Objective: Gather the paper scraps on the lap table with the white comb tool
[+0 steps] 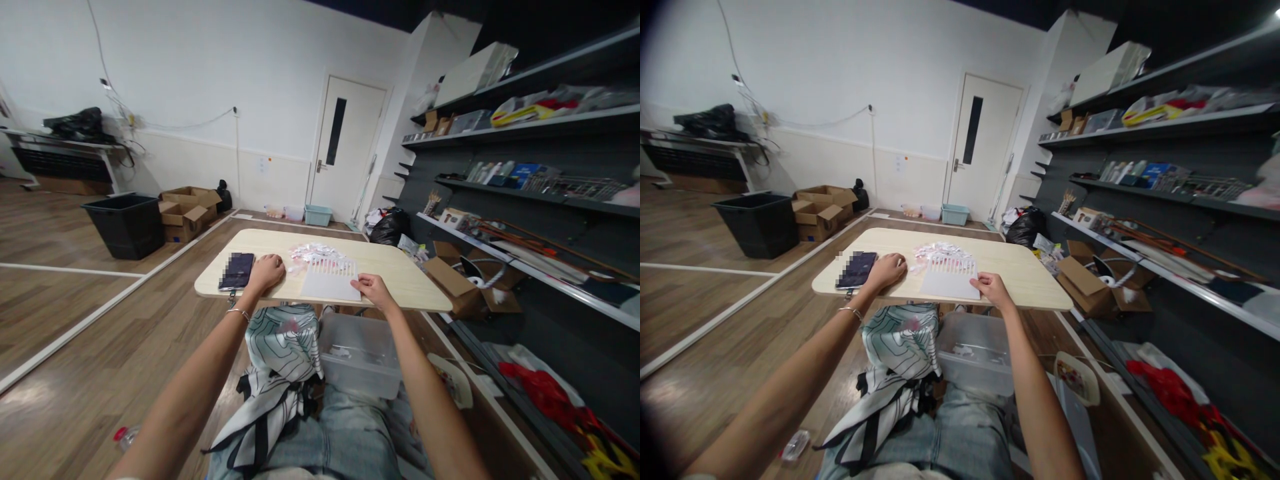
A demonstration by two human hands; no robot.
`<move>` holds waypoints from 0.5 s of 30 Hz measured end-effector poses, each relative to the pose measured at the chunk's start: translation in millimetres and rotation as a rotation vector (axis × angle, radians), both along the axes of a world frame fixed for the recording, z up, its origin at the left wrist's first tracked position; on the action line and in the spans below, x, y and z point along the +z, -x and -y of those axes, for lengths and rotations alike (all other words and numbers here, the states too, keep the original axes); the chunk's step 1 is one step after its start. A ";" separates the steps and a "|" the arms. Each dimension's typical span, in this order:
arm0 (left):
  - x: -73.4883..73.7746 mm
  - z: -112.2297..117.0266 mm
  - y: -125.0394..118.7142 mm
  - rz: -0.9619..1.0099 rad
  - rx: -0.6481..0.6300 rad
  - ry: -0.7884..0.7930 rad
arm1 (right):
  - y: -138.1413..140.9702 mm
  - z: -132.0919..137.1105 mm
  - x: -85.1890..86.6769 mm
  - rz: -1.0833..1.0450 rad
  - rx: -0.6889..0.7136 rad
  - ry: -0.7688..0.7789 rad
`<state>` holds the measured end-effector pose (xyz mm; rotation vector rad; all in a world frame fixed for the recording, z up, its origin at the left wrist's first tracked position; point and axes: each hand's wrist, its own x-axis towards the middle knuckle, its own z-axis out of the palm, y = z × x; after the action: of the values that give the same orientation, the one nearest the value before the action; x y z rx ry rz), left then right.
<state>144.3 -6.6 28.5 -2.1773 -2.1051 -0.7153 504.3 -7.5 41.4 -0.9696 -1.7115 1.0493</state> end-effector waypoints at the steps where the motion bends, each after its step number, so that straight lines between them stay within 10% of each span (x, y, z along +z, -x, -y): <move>1: 0.0 0.0 0.0 -0.002 0.002 0.001 | -0.2 0.1 0.1 0.003 0.004 0.006; 15: 0.9 1.3 -0.9 -0.017 0.005 -0.007 | -2.7 -5.6 -5.1 -0.135 -0.098 0.021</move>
<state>145.2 -8.0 29.4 -2.1659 -2.0963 -0.6995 506.9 -1.9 36.3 -0.9646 -1.5308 1.0460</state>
